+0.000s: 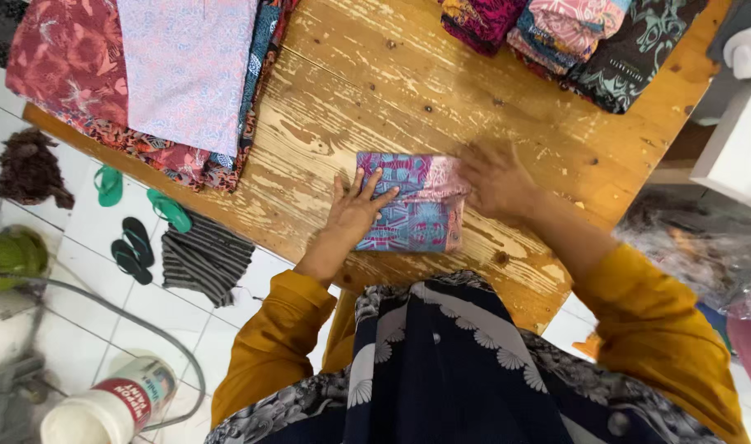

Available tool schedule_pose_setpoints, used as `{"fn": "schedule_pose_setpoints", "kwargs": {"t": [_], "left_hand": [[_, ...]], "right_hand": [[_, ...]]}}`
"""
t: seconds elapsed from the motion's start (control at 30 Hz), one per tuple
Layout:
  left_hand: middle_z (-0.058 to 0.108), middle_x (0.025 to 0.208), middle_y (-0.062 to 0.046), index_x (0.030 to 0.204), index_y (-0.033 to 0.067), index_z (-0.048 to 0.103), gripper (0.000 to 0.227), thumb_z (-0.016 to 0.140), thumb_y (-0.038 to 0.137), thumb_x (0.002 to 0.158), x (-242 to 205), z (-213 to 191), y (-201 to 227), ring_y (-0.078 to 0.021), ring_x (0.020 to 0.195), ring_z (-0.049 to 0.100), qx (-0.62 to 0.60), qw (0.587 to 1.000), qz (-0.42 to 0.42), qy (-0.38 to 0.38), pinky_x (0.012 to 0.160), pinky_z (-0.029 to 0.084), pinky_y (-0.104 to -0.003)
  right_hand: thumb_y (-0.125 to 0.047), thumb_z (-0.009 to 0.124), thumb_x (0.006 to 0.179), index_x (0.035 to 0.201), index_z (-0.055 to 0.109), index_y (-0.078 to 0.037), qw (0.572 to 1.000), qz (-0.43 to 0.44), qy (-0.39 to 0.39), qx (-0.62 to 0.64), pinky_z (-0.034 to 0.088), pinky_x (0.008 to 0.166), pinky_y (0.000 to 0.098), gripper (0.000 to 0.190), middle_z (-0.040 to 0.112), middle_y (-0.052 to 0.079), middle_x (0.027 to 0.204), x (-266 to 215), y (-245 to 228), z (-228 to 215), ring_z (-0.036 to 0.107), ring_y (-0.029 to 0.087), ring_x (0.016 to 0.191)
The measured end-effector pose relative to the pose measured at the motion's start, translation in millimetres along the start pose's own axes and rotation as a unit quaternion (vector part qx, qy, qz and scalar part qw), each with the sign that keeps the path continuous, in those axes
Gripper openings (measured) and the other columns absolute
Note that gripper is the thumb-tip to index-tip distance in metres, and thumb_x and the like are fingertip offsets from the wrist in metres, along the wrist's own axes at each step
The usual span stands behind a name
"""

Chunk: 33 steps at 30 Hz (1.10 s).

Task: The person folds multiple patterned tote bags on a wooden table. They unfold each bag, fold it into a compact rectangle, and place it into a clear plastic bag. The person repeats this process for several bags, stacking the packaged items on the table.

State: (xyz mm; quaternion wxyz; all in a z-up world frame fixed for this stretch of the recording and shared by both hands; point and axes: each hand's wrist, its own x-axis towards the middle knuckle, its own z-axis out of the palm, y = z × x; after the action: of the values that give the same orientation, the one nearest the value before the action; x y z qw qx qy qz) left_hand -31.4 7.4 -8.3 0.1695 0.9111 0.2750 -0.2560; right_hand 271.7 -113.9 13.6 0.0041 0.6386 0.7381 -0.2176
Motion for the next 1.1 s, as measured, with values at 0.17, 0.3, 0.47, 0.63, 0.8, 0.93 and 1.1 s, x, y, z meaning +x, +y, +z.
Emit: {"fn": "schedule_pose_setpoints", "kwargs": {"t": [0.17, 0.3, 0.47, 0.63, 0.8, 0.93, 1.1], "left_hand": [[0.004, 0.173, -0.007, 0.159, 0.0441, 0.027, 0.070, 0.050, 0.013, 0.100, -4, -2, 11, -0.0402, 0.158, 0.005, 0.066, 0.997, 0.021, -0.022, 0.116, -0.009, -0.072], [0.003, 0.171, -0.008, 0.160, 0.0439, 0.027, 0.077, 0.048, 0.005, 0.097, -11, -9, 12, -0.0423, 0.155, 0.006, 0.091, 0.996, 0.024, -0.009, 0.115, -0.009, -0.073], [0.009, 0.169, -0.014, 0.156, 0.0319, 0.037, 0.075, 0.054, 0.005, 0.089, -13, -3, 19, -0.0439, 0.155, 0.007, 0.120, 0.991, 0.051, 0.029, 0.110, 0.004, -0.078], [0.045, 0.152, -0.018, 0.138, 0.0035, 0.059, 0.043, 0.060, 0.008, 0.095, -5, 26, 32, -0.0375, 0.137, 0.049, 0.096, 0.993, 0.043, 0.059, 0.104, 0.046, -0.055], [0.064, 0.126, -0.021, 0.119, 0.0023, 0.067, 0.028, 0.062, 0.009, 0.093, -5, 65, 35, -0.0382, 0.102, 0.068, -0.157, 0.977, -0.037, 0.142, 0.085, 0.056, -0.048], [0.069, 0.103, -0.017, 0.102, 0.0050, 0.071, 0.031, 0.073, 0.035, 0.095, -16, 98, 36, -0.0277, 0.097, 0.066, -0.465, 0.856, -0.116, 0.196, 0.087, 0.050, -0.039], [0.062, 0.086, -0.003, 0.084, 0.0068, 0.064, 0.035, 0.078, 0.038, 0.091, -7, 155, 48, -0.0141, 0.079, 0.056, -0.798, 0.515, -0.200, 0.242, 0.072, 0.046, -0.032]], "right_hand": [[-0.054, 0.043, 0.107, 0.142, 0.056, -0.016, 0.986, 0.104, -0.126, 0.006, 0.000, 0.117, 0.0721, 0.053, 0.020, 0.013, 0.167, 12, -40, -18, 0.010, 0.040, 0.155], [-0.053, 0.065, 0.088, 0.145, 0.051, -0.014, 0.983, 0.127, -0.121, -0.047, 0.016, 0.111, 0.0763, 0.070, 0.033, 0.017, 0.159, 23, -63, -5, 0.029, 0.039, 0.147], [-0.046, 0.082, 0.077, 0.144, 0.047, -0.009, 0.977, 0.176, -0.112, -0.028, 0.027, 0.110, 0.0724, 0.084, 0.048, 0.017, 0.145, 26, -50, 6, 0.041, 0.036, 0.141], [-0.022, 0.075, 0.076, 0.126, 0.062, -0.006, 0.992, 0.057, 0.054, -0.097, 0.043, 0.096, 0.0558, 0.054, 0.058, 0.022, 0.128, 22, -63, 31, 0.053, 0.038, 0.123], [-0.017, 0.064, 0.084, 0.101, 0.063, -0.017, 0.963, -0.057, 0.182, -0.191, 0.049, 0.090, 0.0442, 0.017, 0.061, 0.008, 0.105, -16, -89, 54, 0.059, 0.027, 0.105], [-0.020, 0.064, 0.085, 0.098, 0.060, -0.015, 0.934, -0.149, 0.250, -0.206, 0.048, 0.086, 0.0449, 0.015, 0.061, 0.011, 0.105, -42, -93, 44, 0.059, 0.029, 0.102], [-0.023, 0.069, 0.087, 0.116, 0.063, -0.012, 0.948, -0.044, 0.273, -0.161, 0.042, 0.098, 0.0525, 0.032, 0.062, 0.014, 0.132, -69, -120, 52, 0.054, 0.035, 0.122]]}}
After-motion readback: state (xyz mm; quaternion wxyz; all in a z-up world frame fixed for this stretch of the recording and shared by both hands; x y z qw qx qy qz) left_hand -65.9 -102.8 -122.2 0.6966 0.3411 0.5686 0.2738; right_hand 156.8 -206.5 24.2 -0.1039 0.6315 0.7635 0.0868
